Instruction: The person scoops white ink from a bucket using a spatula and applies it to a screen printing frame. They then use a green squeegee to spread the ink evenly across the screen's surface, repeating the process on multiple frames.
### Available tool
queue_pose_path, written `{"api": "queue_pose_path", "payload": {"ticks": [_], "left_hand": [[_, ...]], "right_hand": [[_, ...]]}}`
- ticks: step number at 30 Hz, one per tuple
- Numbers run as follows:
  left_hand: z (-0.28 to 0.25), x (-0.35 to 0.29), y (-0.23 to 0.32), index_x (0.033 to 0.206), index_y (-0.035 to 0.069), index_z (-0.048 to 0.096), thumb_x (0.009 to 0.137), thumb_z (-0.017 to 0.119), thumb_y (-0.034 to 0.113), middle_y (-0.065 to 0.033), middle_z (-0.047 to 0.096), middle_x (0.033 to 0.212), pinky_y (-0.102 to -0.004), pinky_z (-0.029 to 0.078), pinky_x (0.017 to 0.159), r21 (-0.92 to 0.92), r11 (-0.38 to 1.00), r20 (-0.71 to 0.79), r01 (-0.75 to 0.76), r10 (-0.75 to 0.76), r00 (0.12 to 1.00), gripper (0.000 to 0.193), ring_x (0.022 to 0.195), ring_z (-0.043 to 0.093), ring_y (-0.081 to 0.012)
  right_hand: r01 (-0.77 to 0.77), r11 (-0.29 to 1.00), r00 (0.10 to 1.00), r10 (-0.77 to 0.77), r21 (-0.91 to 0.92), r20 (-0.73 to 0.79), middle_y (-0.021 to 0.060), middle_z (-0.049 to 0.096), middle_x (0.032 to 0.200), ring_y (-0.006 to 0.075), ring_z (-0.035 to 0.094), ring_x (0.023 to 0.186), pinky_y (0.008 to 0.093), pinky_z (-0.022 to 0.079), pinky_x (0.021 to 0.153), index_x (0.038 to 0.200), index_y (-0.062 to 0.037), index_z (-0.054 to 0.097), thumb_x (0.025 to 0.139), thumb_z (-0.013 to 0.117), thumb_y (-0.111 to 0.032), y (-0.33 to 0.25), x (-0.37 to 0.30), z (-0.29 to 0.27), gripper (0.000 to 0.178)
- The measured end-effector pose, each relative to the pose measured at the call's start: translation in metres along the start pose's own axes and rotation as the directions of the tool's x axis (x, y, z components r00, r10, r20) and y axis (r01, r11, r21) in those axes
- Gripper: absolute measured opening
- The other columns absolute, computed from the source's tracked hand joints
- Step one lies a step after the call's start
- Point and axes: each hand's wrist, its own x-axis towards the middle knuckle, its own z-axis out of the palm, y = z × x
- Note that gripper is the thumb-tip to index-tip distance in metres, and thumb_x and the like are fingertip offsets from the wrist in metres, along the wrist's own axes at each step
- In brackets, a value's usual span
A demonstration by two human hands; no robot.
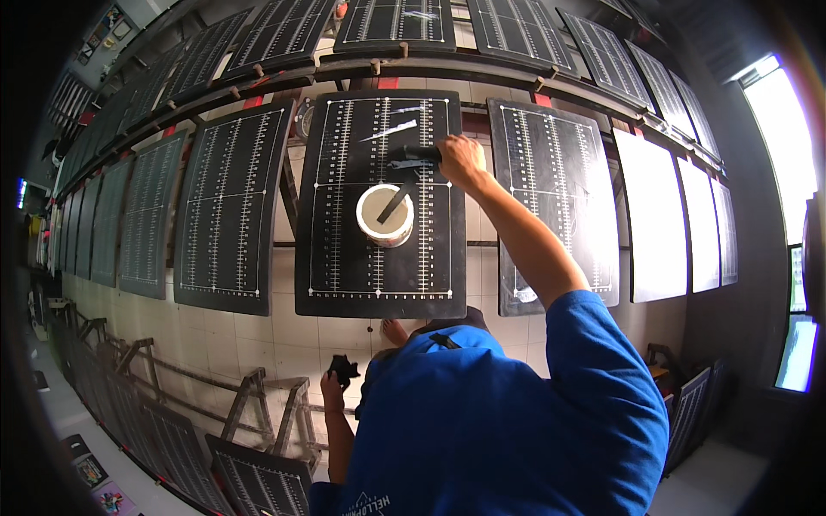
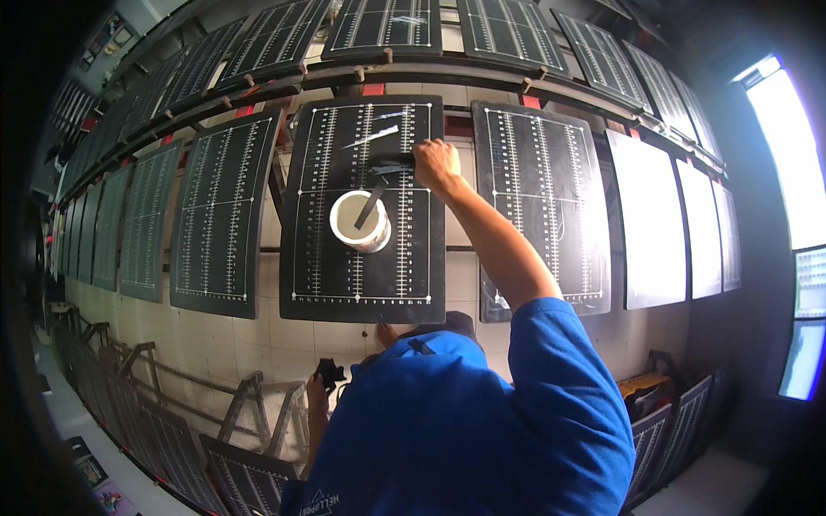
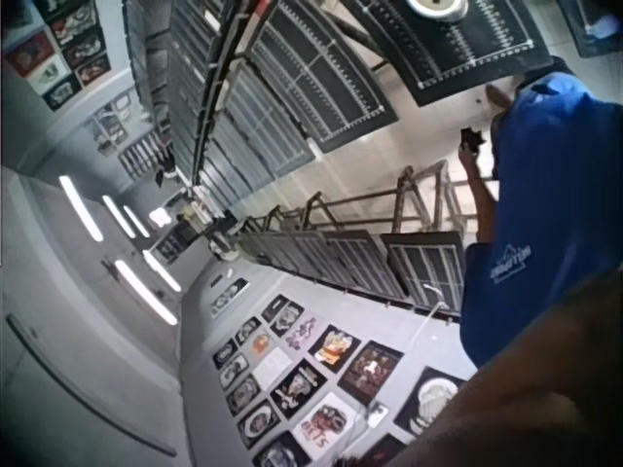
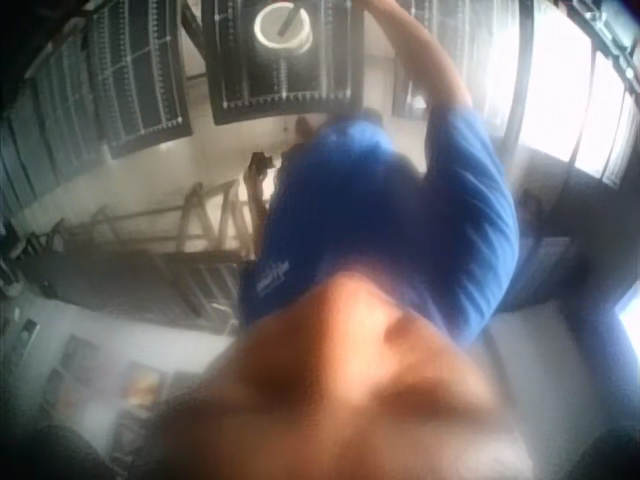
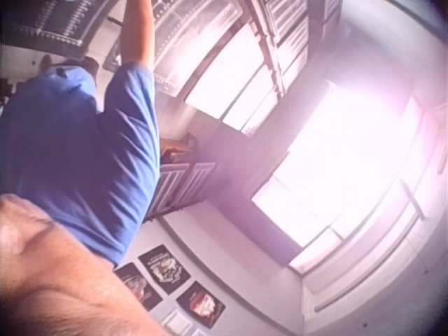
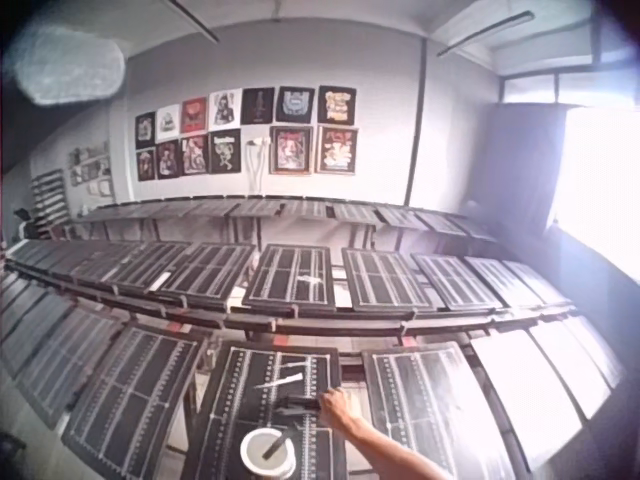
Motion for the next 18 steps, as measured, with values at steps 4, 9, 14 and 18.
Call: {"api": "queue_pose_path", "payload": {"ticks": [4,9,14,18], "left_hand": [[-0.006,0.02,0.006,0.095,0.002,0.058,0.095,0.053,0.023,-0.0048,0.056,0.079,-0.0321,0.046,0.058,0.063,0.992,0.073,-0.11,0.106,0.992,0.022,0.069,0.053,-0.0154],[-0.019,0.019,0.005,0.094,0.005,0.057,0.094,0.053,0.022,-0.0048,0.051,0.076,-0.0344,0.042,0.051,0.536,0.823,0.181,-0.187,0.105,0.978,0.018,0.063,0.047,-0.0162],[-0.07,0.037,-0.019,0.099,0.004,0.057,0.096,0.052,0.022,-0.0075,0.056,0.084,-0.035,0.046,0.053,0.731,0.654,0.269,-0.194,-0.015,0.963,0.018,0.069,0.053,-0.0189],[-0.094,0.067,-0.001,0.103,0.004,0.057,0.097,0.052,0.021,-0.0096,0.059,0.091,-0.0354,0.05,0.055,0.783,0.597,0.278,-0.177,-0.081,0.957,0.019,0.073,0.057,-0.021]], "right_hand": [[0.002,0.998,1.0,-0.001,-0.058,0.019,0.0134,0.07,0.09,0.033,0.068,0.089,0.0442,0.054,0.076,0.089,-0.0097,0.07,0.077,0.061,-0.013,0.013,-0.009,-0.009,0.016],[-0.392,0.897,0.915,0.402,0.205,-0.01,0.0155,0.07,0.085,0.0355,0.069,0.086,0.0454,0.054,0.075,0.088,-0.0116,0.07,0.074,0.067,-0.024,0.042,-0.056,-0.049,0.019],[-0.62,0.44,0.669,0.729,0.65,0.144,0.0134,0.069,0.072,0.0241,0.069,0.068,0.0376,0.053,0.064,0.094,-0.0038,0.071,0.07,0.071,-0.03,0.128,-0.197,-0.058,0.035],[-0.72,0.29,0.532,0.814,0.631,0.232,0.0084,0.065,0.066,0.0169,0.063,0.059,0.0324,0.048,0.054,0.087,0.0009,0.07,0.068,0.072,-0.03,0.123,-0.301,-0.067,0.036]]}}
